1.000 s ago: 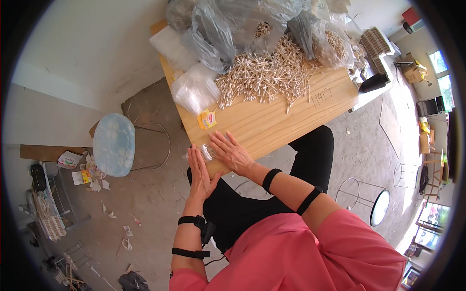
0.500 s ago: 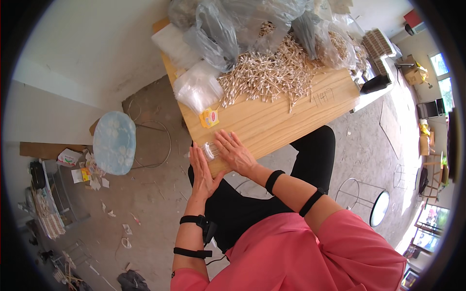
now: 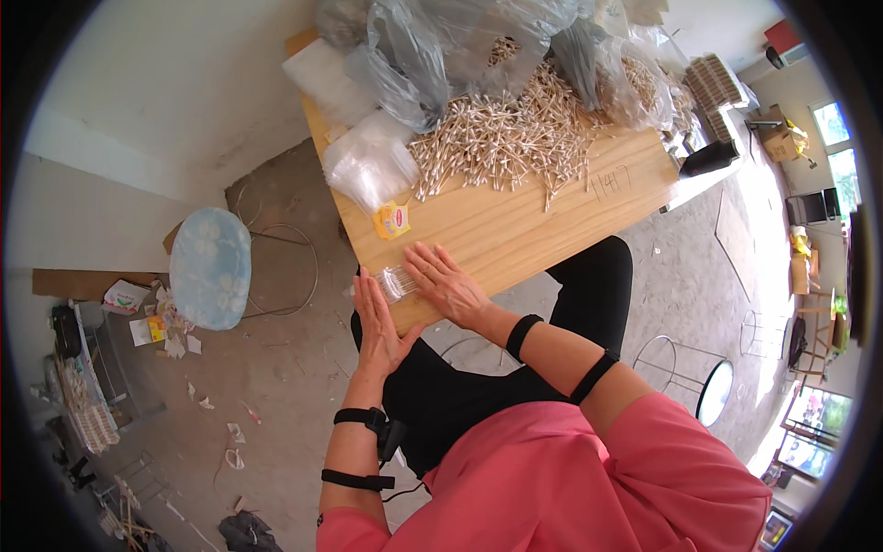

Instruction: Packing cotton swabs into small plastic packets.

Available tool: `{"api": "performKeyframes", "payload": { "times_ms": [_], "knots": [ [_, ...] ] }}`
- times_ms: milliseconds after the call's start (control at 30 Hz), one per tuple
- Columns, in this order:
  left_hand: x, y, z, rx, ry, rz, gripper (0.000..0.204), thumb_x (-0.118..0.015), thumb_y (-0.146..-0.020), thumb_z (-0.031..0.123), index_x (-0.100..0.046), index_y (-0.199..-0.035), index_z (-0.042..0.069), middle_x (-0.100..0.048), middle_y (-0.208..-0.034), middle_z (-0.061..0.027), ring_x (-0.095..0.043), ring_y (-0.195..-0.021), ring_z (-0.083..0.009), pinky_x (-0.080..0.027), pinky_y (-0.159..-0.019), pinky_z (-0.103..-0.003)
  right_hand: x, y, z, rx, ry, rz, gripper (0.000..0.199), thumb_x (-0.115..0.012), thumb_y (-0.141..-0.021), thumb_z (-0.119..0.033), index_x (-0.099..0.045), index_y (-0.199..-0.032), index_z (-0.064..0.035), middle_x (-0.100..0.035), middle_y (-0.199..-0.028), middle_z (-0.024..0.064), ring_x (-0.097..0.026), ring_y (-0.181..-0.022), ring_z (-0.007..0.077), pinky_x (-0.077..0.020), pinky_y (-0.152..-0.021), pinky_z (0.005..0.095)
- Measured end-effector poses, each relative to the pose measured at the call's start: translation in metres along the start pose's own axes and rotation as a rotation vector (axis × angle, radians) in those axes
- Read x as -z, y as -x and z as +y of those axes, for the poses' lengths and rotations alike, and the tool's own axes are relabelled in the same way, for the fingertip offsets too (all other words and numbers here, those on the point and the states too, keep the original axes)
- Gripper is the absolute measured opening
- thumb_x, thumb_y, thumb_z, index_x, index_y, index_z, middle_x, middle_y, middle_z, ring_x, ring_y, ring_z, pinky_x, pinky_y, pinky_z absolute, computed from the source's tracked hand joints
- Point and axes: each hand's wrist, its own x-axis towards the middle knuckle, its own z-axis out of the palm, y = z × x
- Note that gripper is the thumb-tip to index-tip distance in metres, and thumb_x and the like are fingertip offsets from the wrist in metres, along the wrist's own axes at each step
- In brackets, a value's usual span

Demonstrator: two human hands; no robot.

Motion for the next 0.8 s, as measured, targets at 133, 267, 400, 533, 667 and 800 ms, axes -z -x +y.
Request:
{"api": "performKeyframes", "payload": {
  "times_ms": [133, 267, 400, 533, 667, 800],
  "knots": [
    [-0.0001, -0.0002, -0.0005, 0.000, -0.012, -0.003, 0.122, -0.082, -0.078, 0.033, 0.004, -0.157, -0.001, 0.001, -0.163, -0.0285, -0.002, -0.151, -0.0471, -0.010, -0.121, -0.059, -0.0022, -0.0005, 0.0004, -0.008, -0.011, 0.012, 0.058, -0.054, -0.096, -0.022, -0.039, -0.148, -0.0010, -0.031, -0.160, 0.0149, -0.020, -0.152, 0.0312, -0.0158, -0.124, 0.0470],
    [0.0002, -0.0018, 0.0020, -0.008, -0.034, 0.000, 0.121, -0.082, -0.078, 0.033, 0.003, -0.156, -0.002, 0.001, -0.163, -0.0283, -0.003, -0.151, -0.0469, -0.009, -0.121, -0.059, -0.0020, 0.0002, 0.0011, -0.012, -0.015, 0.018, 0.058, -0.054, -0.098, -0.025, -0.037, -0.149, -0.0024, -0.031, -0.160, 0.0144, -0.020, -0.152, 0.0312, -0.0152, -0.124, 0.0476],
    [0.0007, -0.0014, 0.0014, 0.002, -0.045, -0.006, 0.121, -0.082, -0.078, 0.034, 0.003, -0.156, -0.002, 0.000, -0.163, -0.0284, -0.003, -0.151, -0.0471, -0.009, -0.121, -0.059, -0.0002, -0.0008, -0.0004, -0.009, -0.033, 0.027, 0.059, -0.055, -0.098, -0.025, -0.036, -0.149, -0.0025, -0.031, -0.160, 0.0142, -0.020, -0.152, 0.0312, -0.0148, -0.124, 0.0483],
    [0.0003, -0.0002, 0.0004, 0.005, -0.045, -0.005, 0.122, -0.082, -0.077, 0.034, 0.003, -0.156, -0.003, 0.000, -0.163, -0.0284, -0.004, -0.151, -0.0474, -0.009, -0.121, -0.059, 0.0044, -0.0048, -0.0018, 0.000, -0.024, 0.007, 0.059, -0.055, -0.098, -0.026, -0.037, -0.149, -0.0022, -0.032, -0.159, 0.0139, -0.021, -0.152, 0.0304, -0.0146, -0.124, 0.0487],
    [0.0000, -0.0018, 0.0016, -0.003, -0.047, 0.001, 0.122, -0.082, -0.077, 0.034, 0.003, -0.156, -0.003, 0.000, -0.163, -0.0285, -0.004, -0.150, -0.0478, -0.010, -0.121, -0.059, 0.0032, -0.0078, 0.0024, 0.035, 0.015, 0.004, 0.058, -0.055, -0.098, -0.028, -0.040, -0.148, -0.0015, -0.035, -0.158, 0.0136, -0.022, -0.151, 0.0286, -0.0149, -0.123, 0.0486],
    [0.0000, -0.0002, 0.0007, -0.010, -0.049, 0.009, 0.122, -0.083, -0.077, 0.032, 0.002, -0.156, -0.003, -0.001, -0.163, -0.0289, -0.005, -0.150, -0.0484, -0.011, -0.121, -0.059, 0.0022, -0.0080, 0.0022, 0.058, 0.046, -0.018, 0.057, -0.054, -0.099, -0.029, -0.042, -0.147, -0.0010, -0.035, -0.158, 0.0137, -0.022, -0.151, 0.0282, -0.0147, -0.124, 0.0485]
  ]
}}
